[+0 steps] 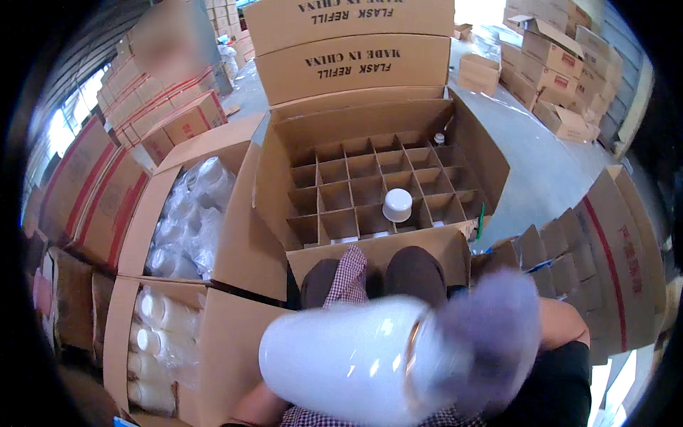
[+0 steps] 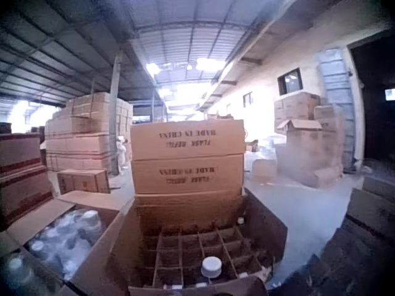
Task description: The person sits on the floor in a warehouse and packs white thermos flasks into a cardboard box with dividers. They pick up each flask, screw on the lid, place it in a plastic bag, and then position it into a compartment in the box.
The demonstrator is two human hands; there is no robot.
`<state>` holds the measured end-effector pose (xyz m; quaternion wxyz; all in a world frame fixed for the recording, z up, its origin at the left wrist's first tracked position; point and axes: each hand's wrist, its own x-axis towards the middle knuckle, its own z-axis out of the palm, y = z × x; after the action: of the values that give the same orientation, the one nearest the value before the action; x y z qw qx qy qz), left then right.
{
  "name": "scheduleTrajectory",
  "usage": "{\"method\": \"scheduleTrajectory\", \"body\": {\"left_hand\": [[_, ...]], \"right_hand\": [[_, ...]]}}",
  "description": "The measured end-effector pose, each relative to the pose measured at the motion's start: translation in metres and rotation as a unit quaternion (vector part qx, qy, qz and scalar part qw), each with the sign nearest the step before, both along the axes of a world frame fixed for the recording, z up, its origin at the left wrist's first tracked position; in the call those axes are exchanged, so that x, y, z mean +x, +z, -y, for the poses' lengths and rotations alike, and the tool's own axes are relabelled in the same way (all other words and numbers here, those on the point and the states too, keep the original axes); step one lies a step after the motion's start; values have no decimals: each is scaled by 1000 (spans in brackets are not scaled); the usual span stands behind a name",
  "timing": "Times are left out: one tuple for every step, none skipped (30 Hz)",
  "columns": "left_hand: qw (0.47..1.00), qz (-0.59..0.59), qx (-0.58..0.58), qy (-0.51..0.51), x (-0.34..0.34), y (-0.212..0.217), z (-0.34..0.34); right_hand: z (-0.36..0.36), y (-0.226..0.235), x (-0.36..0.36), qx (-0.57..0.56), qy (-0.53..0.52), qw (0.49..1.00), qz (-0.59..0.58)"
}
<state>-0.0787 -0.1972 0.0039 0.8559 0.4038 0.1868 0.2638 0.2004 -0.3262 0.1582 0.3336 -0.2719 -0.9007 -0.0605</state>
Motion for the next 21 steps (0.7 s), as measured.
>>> {"method": "scheduleTrajectory", "body": {"left_hand": [[999,-7,29,19,6,2,-9],[998,-20,58,33,16,0,-19],[984,-28,157,78,31,-2,-48],[956,-40,256,134,42,-6,-77],[827,-234,481,176,60,-10,-105],[611,-399,652,205,80,-19,-131],[543,-465,667,211,96,-43,-158],[544,-479,664,182,105,-63,-180],[542,-495,663,150,110,-81,-198],[542,-506,661,112,114,-97,-211],[517,-528,671,65,119,-109,-218],[534,-543,648,4,121,-121,-233],[526,-542,655,-5,124,-126,-241],[517,-543,662,-14,128,-129,-249],[505,-541,672,0,143,-118,-249],[510,-512,691,34,163,-105,-253],[520,-475,707,67,191,-85,-257],[531,-444,715,101,215,-70,-263],[547,-396,730,104,247,-55,-267],[560,-349,744,106,287,-41,-272],[557,-309,766,92,328,-33,-279]], "right_hand": [[3,-18,19,-26,-62,996,-54],[3,-30,27,-25,-147,975,-165],[2,-42,28,-39,-219,925,-307],[-2,-64,29,-44,-262,859,-437],[1,-87,26,-33,-363,771,-522],[7,-111,36,-66,-407,745,-524],[3,-124,27,-40,-488,740,-460],[7,-142,27,-56,-478,719,-502],[11,-161,27,-71,-465,694,-544],[17,-172,29,-86,-479,692,-533],[24,-170,32,-87,-443,698,-555],[30,-165,34,-85,-403,705,-578],[35,-164,38,-107,-399,685,-600],[42,-178,49,-82,-408,706,-573],[47,-189,54,-76,-413,700,-578],[53,-198,59,-70,-416,694,-583],[56,-211,58,-65,-410,676,-609],[55,-216,73,-41,-453,746,-487],[52,-219,76,-53,-457,775,-434],[46,-221,77,-64,-457,800,-383],[34,-221,80,-54,-394,816,-420]]}}
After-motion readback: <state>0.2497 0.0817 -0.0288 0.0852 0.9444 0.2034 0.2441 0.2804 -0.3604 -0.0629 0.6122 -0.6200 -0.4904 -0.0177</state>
